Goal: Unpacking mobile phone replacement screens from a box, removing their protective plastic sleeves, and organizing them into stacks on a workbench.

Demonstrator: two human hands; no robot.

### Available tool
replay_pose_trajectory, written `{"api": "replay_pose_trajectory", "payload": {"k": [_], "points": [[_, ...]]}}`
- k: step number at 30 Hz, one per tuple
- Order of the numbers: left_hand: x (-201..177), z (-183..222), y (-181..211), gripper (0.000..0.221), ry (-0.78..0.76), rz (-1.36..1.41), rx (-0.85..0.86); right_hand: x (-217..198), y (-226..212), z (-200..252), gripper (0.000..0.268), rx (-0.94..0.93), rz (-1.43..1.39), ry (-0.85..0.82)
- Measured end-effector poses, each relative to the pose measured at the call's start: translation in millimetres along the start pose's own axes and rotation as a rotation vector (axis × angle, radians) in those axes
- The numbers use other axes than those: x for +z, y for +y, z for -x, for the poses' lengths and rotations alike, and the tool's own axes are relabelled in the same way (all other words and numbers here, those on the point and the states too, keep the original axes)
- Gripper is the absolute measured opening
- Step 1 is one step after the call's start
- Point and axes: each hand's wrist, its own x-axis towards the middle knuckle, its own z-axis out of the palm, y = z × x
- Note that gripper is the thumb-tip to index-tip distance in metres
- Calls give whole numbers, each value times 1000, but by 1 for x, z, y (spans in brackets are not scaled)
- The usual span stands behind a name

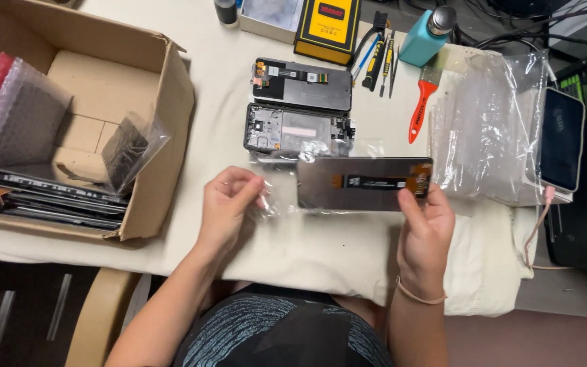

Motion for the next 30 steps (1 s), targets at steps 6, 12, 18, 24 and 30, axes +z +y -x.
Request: {"api": "replay_pose_trajectory", "payload": {"k": [6, 12, 18, 24, 30], "points": [[-37, 1, 18, 30, 82, -416, 71, -45, -3, -9, 10, -83, -74, 275], [-2, 25, 17, 84, 112, -1078, 371, -36, -7, -6, 14, -115, -71, 321], [15, 10, 23, 56, -145, -710, 498, 17, 6, 1, 28, 72, -197, 58], [2, -25, 30, 38, 27, -596, 86, 35, 33, -26, 21, 216, 139, -226], [6, -56, 42, 32, 214, -1213, 527, 75, 29, -63, 56, -79, 1040, -213]]}}
